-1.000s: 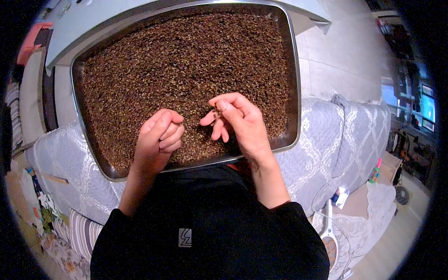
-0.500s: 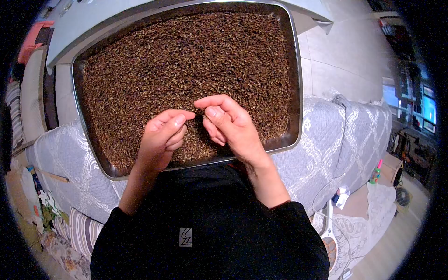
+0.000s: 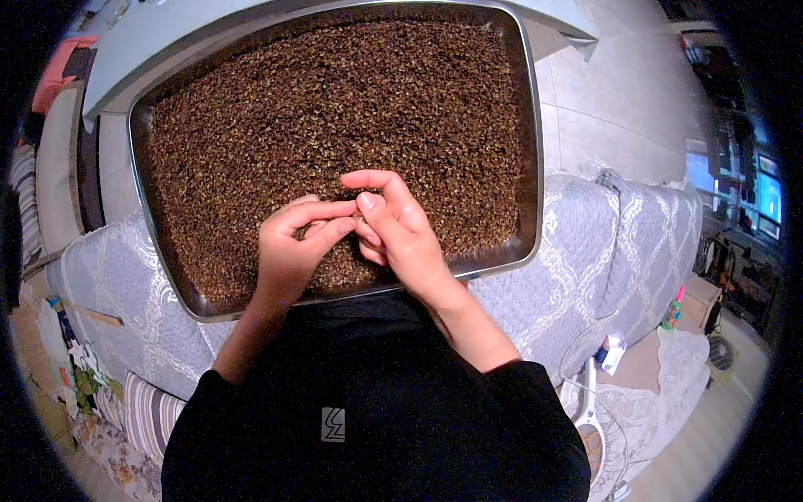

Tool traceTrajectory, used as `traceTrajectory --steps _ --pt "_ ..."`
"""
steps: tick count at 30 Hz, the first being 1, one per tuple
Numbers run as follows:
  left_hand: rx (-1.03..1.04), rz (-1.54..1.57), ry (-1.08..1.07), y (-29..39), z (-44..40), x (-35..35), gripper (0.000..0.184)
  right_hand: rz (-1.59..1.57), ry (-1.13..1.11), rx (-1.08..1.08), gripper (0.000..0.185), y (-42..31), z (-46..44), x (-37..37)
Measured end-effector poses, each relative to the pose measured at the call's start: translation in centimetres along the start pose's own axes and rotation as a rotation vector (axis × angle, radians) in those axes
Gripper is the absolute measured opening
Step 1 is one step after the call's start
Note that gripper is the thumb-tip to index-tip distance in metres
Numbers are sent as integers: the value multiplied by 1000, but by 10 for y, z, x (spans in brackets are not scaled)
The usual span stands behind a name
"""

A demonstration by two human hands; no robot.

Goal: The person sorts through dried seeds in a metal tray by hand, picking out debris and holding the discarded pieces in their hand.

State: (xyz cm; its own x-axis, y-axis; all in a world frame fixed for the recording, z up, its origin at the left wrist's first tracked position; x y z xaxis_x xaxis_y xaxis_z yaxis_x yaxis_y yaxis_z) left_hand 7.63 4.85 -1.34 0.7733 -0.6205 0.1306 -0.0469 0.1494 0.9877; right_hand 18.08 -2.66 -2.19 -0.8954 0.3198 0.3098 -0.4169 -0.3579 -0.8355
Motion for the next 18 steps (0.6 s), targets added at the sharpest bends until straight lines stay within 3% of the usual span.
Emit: traceTrajectory --steps 5,8,12,15,18 --pt "118 -165 -10 17 -4 -3 8 86 -30 -68 31 2 1 1" --pt "-133 97 116 -12 2 -12 3 34 -53 -87 29 1 0 0" --pt "-418 441 184 -30 10 -15 11 106 16 -90 23 1 2 -11" --pt "-543 636 106 -39 16 -13 15 210 80 -49 17 -2 6 -18" --pt "-555 528 80 -35 18 -8 11 398 153 -30 12 -3 10 -23"
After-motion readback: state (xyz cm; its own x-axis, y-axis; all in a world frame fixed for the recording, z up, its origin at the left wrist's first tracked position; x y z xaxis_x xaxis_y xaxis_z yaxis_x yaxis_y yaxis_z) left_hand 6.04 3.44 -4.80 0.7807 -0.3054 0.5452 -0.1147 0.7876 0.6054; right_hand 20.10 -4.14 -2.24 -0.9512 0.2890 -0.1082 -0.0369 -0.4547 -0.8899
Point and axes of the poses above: each hand's wrist, its own z-axis away from the middle knuckle, its own x-axis out of the palm, y = z × x, the point moved 8 cm from there along -z, towards the middle knuckle, and after that the axes turned 15 degrees about z, right-handed, at the moved point
